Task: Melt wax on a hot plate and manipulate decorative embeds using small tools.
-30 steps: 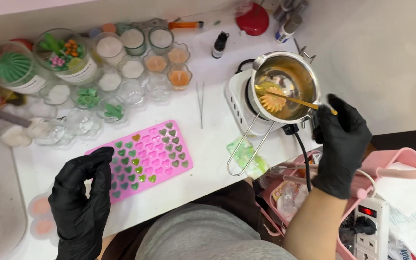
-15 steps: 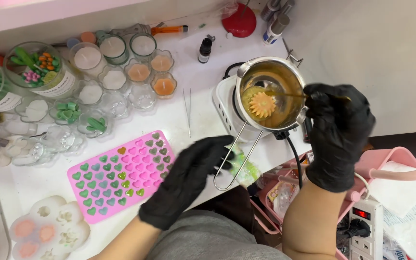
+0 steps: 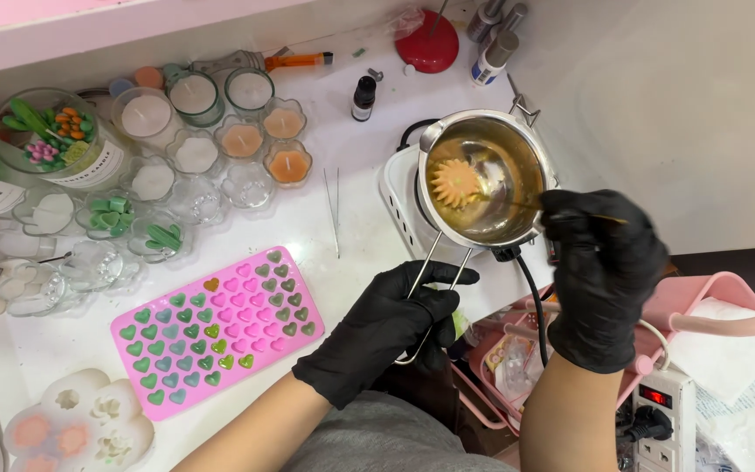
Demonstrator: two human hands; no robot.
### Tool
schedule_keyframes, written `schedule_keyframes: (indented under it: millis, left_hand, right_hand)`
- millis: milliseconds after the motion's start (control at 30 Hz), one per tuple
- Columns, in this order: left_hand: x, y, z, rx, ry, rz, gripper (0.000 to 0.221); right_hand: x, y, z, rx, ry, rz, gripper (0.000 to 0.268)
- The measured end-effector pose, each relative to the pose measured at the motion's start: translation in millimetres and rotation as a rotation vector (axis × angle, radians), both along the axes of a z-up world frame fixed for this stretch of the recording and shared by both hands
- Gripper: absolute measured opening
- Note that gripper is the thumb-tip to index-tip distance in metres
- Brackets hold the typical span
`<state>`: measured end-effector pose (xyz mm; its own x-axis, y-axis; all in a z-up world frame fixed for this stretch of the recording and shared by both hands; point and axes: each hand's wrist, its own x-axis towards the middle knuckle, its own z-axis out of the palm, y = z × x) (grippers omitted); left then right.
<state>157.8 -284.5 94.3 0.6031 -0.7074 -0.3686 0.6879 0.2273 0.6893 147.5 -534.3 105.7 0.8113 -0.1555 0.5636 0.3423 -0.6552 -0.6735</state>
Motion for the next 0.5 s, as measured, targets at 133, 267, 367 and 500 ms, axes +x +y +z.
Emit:
schedule_keyframes:
  millis: [133, 267, 367, 500]
  left_hand:
    - [0.6, -0.4, 0.6, 0.025, -0.045, -0.019, 0.032]
    - [0.5, -3.1, -0.9, 0.048, -0.042, -0.023, 0.031]
    - [-0.6, -1.4, 0.0, 0.048, -0.044, -0.017, 0.031]
    - [-0.9, -4.2, -0.3, 0.028, -0.073, -0.013, 0.031]
  right_hand:
    - [9.5, 9.7, 6.5, 0.038, -0.025, 0.014, 0.006]
    - [6.0, 19.7, 20.1, -0.151, 0.006, -0.035, 0.005]
    - [3.8, 19.8, 16.7, -0.162, 0.052, -0.061, 0.008]
    - [-0.7, -9.9, -7.6, -0.06, -0.01, -0.001, 0.014]
